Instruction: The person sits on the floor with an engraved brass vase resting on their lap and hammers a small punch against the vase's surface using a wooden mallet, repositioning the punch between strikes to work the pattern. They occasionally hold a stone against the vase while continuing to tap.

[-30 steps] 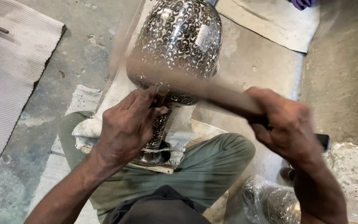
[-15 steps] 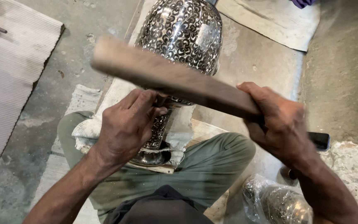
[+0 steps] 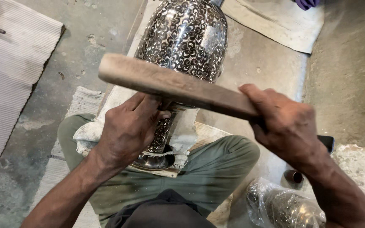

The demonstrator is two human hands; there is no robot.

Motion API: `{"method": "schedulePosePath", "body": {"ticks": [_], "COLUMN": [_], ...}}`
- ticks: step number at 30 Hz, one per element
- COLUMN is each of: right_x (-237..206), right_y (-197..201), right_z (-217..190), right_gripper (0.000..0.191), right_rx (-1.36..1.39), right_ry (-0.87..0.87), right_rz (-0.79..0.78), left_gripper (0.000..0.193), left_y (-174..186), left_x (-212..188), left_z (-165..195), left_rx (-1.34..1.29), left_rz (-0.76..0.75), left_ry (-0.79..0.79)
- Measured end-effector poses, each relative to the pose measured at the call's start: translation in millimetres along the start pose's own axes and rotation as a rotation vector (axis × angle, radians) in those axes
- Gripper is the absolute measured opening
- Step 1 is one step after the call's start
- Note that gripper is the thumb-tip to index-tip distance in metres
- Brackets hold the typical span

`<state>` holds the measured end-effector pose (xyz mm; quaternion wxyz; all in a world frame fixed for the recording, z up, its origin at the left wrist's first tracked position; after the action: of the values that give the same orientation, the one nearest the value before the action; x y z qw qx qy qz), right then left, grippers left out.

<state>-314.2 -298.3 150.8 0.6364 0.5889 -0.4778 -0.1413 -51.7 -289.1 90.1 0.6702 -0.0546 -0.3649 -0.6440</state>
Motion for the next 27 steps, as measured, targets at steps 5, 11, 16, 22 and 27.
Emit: {"method": "schedulePosePath", "body": {"ticks": [5, 11, 16, 22, 27], "right_x": [0.3, 0.2, 3.2, -3.0, -3.4], "right_y": [-4.3, 3.0, 15.6, 14.0, 8.2], "right_z": [5.5, -1.6, -4.4, 9.5, 9.9], "right_gripper": [0.039, 0.040, 0.036, 0.030, 0.023], "right_rx": [-0.196, -0.029, -0.098, 0.107, 0.346], "right_ry": [-0.003, -0.042, -0.028, -0.251, -0.283], "right_rz": [-0.089, -0.002, 0.038, 0.163, 0.196], "left_gripper": [0.047, 0.041, 0.043, 0.060, 0.055], "left_y": [1.6, 2.4, 5.1, 8.8, 11.4], "left_x": [1.6, -3.3, -6.9, -3.7, -2.3], "left_z": [1.0, -4.1, -11.1, -9.8, -6.3], "left_rx": [-0.014, -0.025, -0.014, -0.035, -0.046], "left_rz": [0.006, 0.012, 0.035, 0.042, 0.059], "left_ry": [-0.017, -0.068, -0.040, -0.078, -0.074]}}
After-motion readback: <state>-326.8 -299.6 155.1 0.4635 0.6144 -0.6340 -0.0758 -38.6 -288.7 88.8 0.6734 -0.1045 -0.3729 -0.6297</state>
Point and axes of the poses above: each hand's wrist, its own x-axis towards the middle knuckle, its own y-axis out of the back of the hand, z = x × y, the point moved 6 cm from there along x, towards the middle knuckle, and after that the axes turned 13 degrees about z, right-handed, at the moved point
